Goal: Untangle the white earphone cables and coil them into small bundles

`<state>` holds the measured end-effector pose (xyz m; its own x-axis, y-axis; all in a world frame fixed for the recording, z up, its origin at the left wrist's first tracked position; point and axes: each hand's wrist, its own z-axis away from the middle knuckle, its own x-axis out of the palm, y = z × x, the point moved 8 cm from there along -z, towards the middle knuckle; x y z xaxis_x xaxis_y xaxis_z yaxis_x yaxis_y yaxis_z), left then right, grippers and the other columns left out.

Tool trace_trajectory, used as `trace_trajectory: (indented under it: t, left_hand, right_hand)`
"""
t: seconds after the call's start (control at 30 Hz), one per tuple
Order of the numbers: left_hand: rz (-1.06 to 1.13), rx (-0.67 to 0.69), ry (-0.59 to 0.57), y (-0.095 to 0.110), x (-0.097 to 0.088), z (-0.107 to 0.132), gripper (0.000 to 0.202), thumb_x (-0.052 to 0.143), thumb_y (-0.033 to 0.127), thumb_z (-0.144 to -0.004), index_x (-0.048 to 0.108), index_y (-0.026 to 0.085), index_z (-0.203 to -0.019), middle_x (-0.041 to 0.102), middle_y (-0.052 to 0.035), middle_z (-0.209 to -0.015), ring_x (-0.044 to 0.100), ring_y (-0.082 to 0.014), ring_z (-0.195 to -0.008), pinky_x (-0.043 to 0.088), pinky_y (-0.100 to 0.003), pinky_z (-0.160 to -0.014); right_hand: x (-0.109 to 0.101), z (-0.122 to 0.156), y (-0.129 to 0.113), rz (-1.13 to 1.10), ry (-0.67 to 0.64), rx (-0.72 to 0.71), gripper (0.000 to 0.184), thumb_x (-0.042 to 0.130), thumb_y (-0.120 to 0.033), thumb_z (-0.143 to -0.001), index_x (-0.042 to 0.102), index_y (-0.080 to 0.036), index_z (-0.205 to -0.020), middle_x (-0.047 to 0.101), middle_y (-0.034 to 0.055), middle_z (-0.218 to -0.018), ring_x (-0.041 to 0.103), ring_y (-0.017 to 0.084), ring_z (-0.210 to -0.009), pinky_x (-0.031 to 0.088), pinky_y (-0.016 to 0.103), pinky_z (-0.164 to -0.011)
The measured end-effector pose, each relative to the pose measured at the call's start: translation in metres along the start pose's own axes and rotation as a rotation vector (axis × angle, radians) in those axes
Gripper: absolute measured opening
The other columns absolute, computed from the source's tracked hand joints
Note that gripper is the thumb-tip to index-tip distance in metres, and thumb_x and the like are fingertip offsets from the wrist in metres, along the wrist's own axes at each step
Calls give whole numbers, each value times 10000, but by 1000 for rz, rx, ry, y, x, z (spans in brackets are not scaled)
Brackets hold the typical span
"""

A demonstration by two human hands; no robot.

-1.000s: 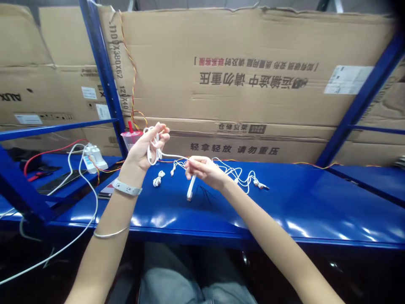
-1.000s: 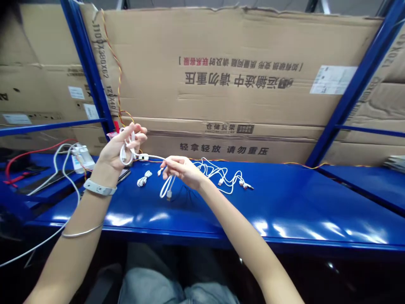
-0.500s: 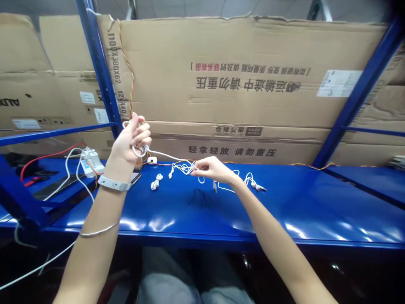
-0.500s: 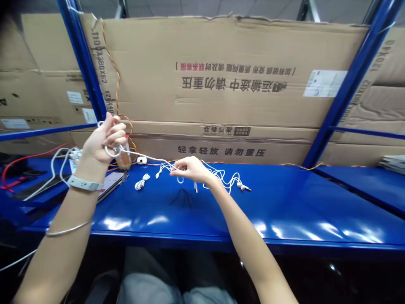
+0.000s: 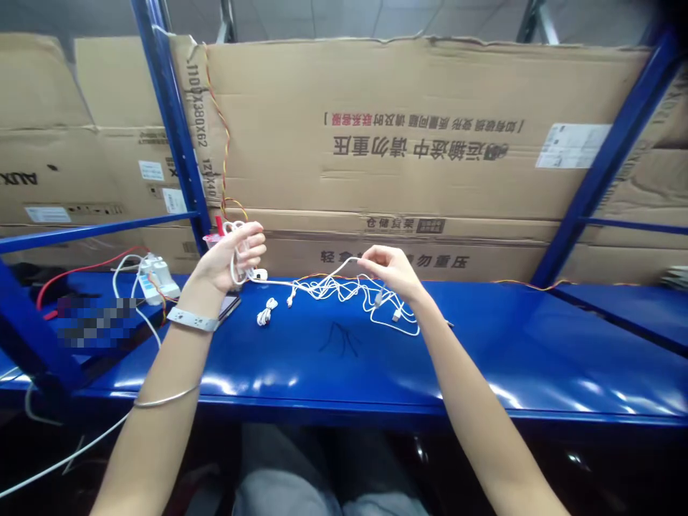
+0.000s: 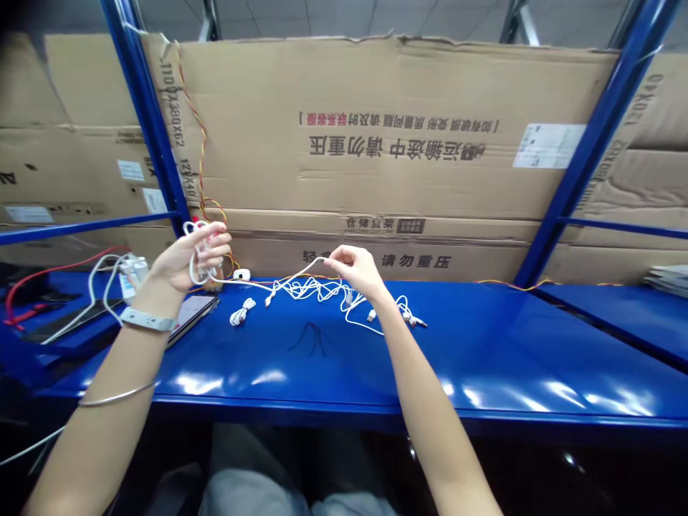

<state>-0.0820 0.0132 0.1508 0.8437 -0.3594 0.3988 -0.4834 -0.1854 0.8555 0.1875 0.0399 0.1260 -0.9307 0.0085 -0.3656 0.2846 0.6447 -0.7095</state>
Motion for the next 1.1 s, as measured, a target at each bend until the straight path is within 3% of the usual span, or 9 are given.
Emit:
trace_trajectory:
  t: [0.13, 0.2, 0.27, 0.47, 0.57, 0.73, 0.83, 0.93, 1.1]
  left_hand:
    - [-329, 12, 154, -38, 2, -17, 224, 751, 181, -667, 562, 157, -784, 508, 47, -580, 487, -66, -455, 359, -150, -382]
    - [-503, 15, 176, -57, 4, -24, 229, 755, 263, -673, 609, 138, -798, 605, -24, -675, 555, -103, -535, 388, -171, -409]
    - [-668, 48, 75, -74, 15, -29, 266, 723, 365, -708, 658, 130, -814, 643, -67, -740, 576, -129, -590, 377, -183, -408]
    - [-989, -1, -204, -127, 39, -33, 342, 686, 479, -715, 692, 187, -892, 641, -17, -679, 483, -112, -504, 305, -215, -407]
    - [-933, -100, -255, -146, 41, -36, 378, 608, 542, -764, 659, 172, -818, 658, -43, -685, 504, -124, -527, 318, -221, -427]
    - [-703, -187, -210, -151, 31, -39, 439, 548, 598, -790, 538, 178, -665, 559, -14, -506, 605, -165, -584, 354, -219, -474]
    - [-685, -218, -267, -148, 27, -35, 441, 553, 596, -793, 551, 169, -682, 681, -90, -648, 646, -185, -664, 372, -227, -495]
    - [-619, -128, -263, -140, 25, -37, 419, 570, 550, -813, 551, 159, -663, 714, -129, -776, 658, -191, -800, 437, -231, -592]
    - [-207, -154, -126, -145, 19, -43, 424, 631, 563, -766, 504, 164, -693, 461, 51, -491, 470, -72, -426, 395, -196, -457]
  right_hand:
    - [10, 2, -6, -99, 57, 27, 378, 698, -519, -703, 582, -161, -741, 537, -20, -520, 473, 93, -464, 353, 217, -462]
    - [12, 3, -9, -173, 72, 41, 385, 700, -525, -703, 555, -171, -747, 503, -38, -482, 430, 79, -430, 318, 209, -440]
    - [11, 3, -11, -249, 100, 46, 394, 698, -532, -705, 530, -181, -760, 472, -53, -462, 388, 68, -410, 278, 204, -422]
    - [8, 4, -15, -339, 123, 18, 401, 700, -535, -705, 504, -195, -787, 436, -70, -461, 341, 60, -400, 242, 204, -410]
    - [14, 5, -20, -322, 78, -19, 364, 676, -512, -740, 504, -196, -794, 454, -68, -473, 369, 64, -413, 286, 205, -431]
    - [17, 7, -24, -144, 62, -103, 280, 632, -452, -792, 542, -186, -799, 488, -50, -492, 433, 87, -459, 338, 217, -484]
    - [14, 8, -23, 19, 97, -118, 252, 598, -428, -817, 565, -180, -787, 491, -40, -509, 455, 99, -483, 353, 229, -517]
    - [12, 8, -22, 107, 119, -113, 244, 581, -415, -826, 577, -177, -775, 498, -33, -519, 461, 105, -495, 359, 235, -538]
    - [22, 9, -23, 161, 58, -157, 208, 556, -371, -850, 608, -174, -809, 533, -22, -570, 458, 106, -522, 362, 229, -556]
